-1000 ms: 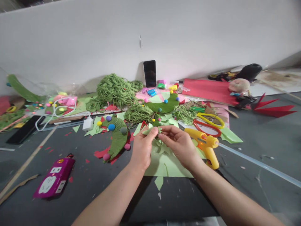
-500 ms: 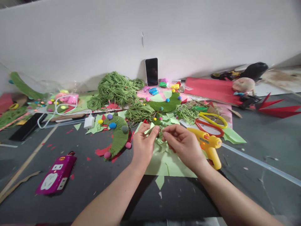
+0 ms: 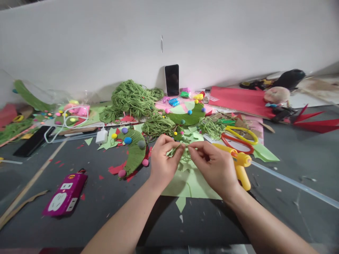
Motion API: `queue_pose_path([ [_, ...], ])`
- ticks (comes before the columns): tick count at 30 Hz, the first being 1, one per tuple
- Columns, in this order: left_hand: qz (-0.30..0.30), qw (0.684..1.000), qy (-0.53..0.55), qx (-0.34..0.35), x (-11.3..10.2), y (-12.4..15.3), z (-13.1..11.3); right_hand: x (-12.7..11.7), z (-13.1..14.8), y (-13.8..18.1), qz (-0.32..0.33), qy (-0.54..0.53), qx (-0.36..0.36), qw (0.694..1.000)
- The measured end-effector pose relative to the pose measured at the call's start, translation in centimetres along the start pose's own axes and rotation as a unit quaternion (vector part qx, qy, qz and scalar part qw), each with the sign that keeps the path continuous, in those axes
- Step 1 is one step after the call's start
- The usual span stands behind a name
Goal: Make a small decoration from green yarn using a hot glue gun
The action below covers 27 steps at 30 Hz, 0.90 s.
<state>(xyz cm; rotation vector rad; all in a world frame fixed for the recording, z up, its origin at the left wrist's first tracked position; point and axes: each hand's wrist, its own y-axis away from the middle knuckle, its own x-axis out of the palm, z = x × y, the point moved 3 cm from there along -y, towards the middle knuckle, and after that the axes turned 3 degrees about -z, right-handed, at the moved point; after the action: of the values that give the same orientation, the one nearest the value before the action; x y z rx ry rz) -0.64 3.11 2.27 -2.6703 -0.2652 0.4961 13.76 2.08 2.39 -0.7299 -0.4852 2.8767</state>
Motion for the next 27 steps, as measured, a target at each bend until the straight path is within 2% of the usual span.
queue_pose_path([
  [5,0.069,0.996,-0.038,0.046,0.4,-0.1,-0.4,-0.5,-0.6,-1.2,0.065,-0.077,0.088,0.991],
  [8,0.107,0.994,-0.018,0.034,0.6,-0.2,-0.3,-0.4,-0.8,-1.5,0.108,-0.117,0.106,0.982],
  [11,0.123,0.992,0.002,0.007,0.7,-0.3,-0.2,-0.4,-0.9,-1.6,0.116,-0.12,0.102,0.981],
  [15,0.115,0.993,0.001,-0.01,0.8,-0.1,-0.3,-0.3,-0.8,-1.4,0.101,-0.115,0.095,0.984],
  [19,0.073,0.997,0.021,-0.033,0.8,0.1,-0.1,0.0,-0.7,-1.0,0.07,-0.103,0.086,0.988],
  [24,0.024,0.985,0.097,-0.14,0.8,0.3,0.8,0.5,-0.2,-0.1,0.028,-0.047,0.016,0.998],
  [27,0.014,0.953,0.208,-0.22,1.0,0.4,1.4,0.7,0.1,0.5,0.004,-0.001,-0.062,0.998],
])
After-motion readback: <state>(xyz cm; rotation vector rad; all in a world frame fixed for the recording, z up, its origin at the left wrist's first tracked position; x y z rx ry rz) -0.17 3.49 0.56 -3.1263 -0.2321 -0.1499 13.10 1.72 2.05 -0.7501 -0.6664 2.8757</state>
